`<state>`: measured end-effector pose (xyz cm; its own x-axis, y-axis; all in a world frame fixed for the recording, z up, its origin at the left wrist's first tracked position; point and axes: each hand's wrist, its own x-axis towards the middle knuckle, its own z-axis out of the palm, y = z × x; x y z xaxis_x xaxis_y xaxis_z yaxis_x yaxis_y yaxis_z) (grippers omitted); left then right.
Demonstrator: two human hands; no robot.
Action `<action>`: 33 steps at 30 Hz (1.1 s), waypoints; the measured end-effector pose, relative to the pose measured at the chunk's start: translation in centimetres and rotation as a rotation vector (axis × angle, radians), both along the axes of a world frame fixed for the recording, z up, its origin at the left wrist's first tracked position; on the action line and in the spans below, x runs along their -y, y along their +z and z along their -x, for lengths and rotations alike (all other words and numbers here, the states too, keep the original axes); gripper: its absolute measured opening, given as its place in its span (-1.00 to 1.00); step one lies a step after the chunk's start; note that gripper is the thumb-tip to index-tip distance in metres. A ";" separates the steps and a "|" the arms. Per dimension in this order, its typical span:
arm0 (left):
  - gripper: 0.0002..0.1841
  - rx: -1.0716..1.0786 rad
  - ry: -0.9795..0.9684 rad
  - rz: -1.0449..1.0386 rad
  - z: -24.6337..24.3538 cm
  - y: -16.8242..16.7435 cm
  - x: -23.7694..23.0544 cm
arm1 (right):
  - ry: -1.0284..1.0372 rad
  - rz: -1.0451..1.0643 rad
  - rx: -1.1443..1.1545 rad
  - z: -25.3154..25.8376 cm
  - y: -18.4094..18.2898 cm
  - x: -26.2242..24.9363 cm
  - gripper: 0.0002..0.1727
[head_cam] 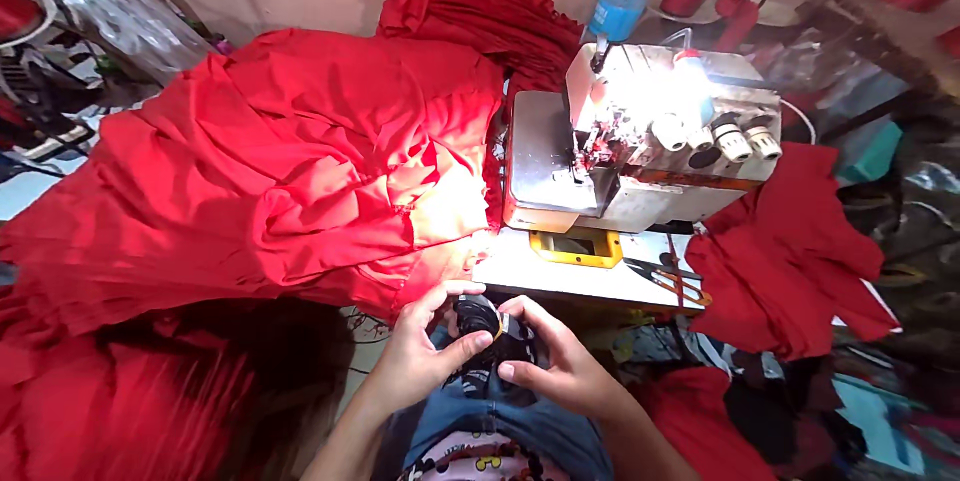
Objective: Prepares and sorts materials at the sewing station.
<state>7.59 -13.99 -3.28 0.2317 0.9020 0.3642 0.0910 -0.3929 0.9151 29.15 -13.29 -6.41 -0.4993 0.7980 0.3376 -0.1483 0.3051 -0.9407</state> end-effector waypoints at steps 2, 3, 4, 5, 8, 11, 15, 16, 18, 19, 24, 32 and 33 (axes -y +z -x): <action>-0.52 0.008 -0.012 0.024 0.3 0.3 0.0 | 0.001 -0.035 0.004 -0.5 -0.3 -0.5 -0.47; -0.51 0.006 -0.012 0.037 0.3 0.3 0.0 | 0.019 -0.023 -0.014 -0.7 -0.3 -0.6 -0.41; -0.51 0.003 -0.005 0.050 0.2 0.3 0.0 | 0.057 0.006 -0.044 -0.8 -0.2 -0.7 -0.39; -0.51 -0.005 0.008 0.063 0.0 0.4 0.1 | 0.101 0.044 -0.069 -0.7 0.1 -0.8 -0.39; -0.49 -0.045 0.078 0.121 -0.8 0.3 0.3 | 0.098 0.143 -0.084 0.2 0.6 -0.4 -0.57; -0.43 0.094 0.068 0.246 -1.4 0.8 0.5 | 0.079 0.321 -0.148 0.9 0.3 -0.1 -0.77; -0.26 0.330 -0.012 0.268 -0.6 1.0 0.6 | 0.208 0.657 -0.462 0.9 -0.5 0.2 -0.66; -0.24 0.304 -0.001 0.228 -0.6 0.8 0.7 | 0.226 0.702 -0.533 1.0 -0.6 0.3 -0.60; -0.24 0.231 -0.027 0.176 -0.4 0.1 1.0 | 0.270 0.765 -0.662 1.1 -0.6 0.3 -0.56; -0.26 0.192 -0.053 0.171 -0.3 -0.2 1.3 | 0.301 0.787 -0.716 1.0 -0.5 0.2 -0.57; -0.24 0.004 -0.023 0.065 -0.6 -0.7 2.5 | 0.339 0.858 -0.819 0.7 -0.6 0.0 -0.61; -0.66 -0.272 0.106 -0.316 -1.4 -0.1 0.7 | 0.400 0.833 -0.831 0.9 -0.7 0.2 -0.62; -0.77 -0.289 0.116 -0.354 -1.6 -0.2 0.7 | 0.390 0.825 -0.836 0.8 -0.7 0.2 -0.61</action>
<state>9.17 -14.64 -3.47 0.2740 0.7596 0.5898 0.3836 -0.6487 0.6573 28.34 -13.51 -7.11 -0.6246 0.7693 0.1341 -0.7434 -0.5332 -0.4036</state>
